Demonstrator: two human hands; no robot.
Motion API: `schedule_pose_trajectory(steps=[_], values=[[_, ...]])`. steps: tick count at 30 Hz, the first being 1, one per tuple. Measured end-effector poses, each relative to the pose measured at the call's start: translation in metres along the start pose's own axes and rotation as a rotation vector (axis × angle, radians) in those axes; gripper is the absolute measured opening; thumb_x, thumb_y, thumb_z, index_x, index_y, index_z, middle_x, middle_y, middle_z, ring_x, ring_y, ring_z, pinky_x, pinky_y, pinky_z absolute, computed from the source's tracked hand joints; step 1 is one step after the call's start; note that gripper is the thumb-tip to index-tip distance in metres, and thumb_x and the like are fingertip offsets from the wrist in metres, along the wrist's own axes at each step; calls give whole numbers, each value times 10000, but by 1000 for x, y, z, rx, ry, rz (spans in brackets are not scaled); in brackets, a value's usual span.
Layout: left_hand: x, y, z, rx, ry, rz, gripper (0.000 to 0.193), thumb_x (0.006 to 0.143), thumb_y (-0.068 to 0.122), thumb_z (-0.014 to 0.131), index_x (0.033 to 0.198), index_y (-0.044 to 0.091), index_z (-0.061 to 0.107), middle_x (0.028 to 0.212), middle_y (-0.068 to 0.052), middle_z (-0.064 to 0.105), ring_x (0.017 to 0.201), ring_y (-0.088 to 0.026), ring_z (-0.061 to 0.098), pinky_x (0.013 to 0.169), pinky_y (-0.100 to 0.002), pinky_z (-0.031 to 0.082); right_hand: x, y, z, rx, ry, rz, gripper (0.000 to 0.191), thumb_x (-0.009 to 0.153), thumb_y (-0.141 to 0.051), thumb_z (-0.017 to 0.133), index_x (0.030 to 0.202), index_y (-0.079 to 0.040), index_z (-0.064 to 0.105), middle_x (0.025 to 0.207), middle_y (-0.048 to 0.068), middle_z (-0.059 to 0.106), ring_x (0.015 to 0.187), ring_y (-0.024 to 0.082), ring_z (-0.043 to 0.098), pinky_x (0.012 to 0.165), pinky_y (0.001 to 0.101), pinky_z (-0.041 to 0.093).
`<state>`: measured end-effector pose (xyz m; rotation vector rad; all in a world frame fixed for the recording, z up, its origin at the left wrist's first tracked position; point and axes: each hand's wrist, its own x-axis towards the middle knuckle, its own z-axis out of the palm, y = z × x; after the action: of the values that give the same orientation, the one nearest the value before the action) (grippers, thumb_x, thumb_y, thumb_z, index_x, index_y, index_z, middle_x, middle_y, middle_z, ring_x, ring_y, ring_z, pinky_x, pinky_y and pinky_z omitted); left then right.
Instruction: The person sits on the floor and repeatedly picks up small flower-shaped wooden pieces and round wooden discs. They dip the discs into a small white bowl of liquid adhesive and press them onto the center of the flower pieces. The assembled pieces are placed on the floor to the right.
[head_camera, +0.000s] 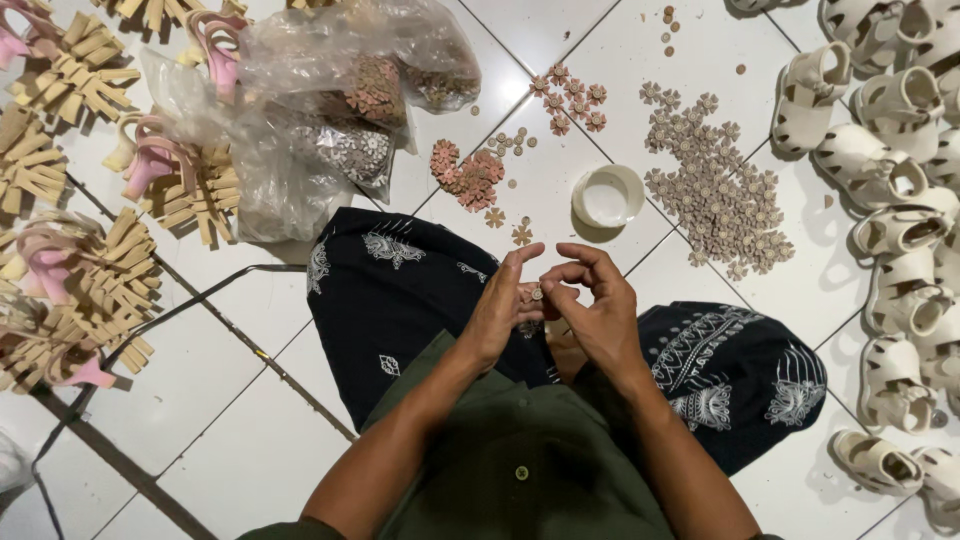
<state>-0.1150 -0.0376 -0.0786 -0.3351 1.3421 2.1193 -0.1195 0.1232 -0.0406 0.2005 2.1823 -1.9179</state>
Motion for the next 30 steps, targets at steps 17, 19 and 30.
schedule_pose_trajectory(steps=[17,19,30], values=[[38,-46,-61,-61,51,137,237,1083,182,529,951,-2,597,882,-106,674,767,-150,632,770,-326,590,228,-2,15,-409,201,-123,381,925,-26,632,1304,-4,596,1030,132,757,893,187,722,801,336,594],[39,-46,-62,-121,45,151,260,1119,162,496,936,-2,583,831,-103,639,712,-138,586,749,-340,602,233,-2,14,-402,205,-92,372,946,-32,597,1316,-6,578,1134,152,730,940,206,735,819,365,630],[41,-36,-55,1,61,204,104,980,55,574,900,12,624,851,-80,697,782,-119,652,780,-270,554,185,16,44,-875,-223,-116,326,1099,-129,513,1423,-98,505,1332,179,642,1142,367,668,1002,457,570]])
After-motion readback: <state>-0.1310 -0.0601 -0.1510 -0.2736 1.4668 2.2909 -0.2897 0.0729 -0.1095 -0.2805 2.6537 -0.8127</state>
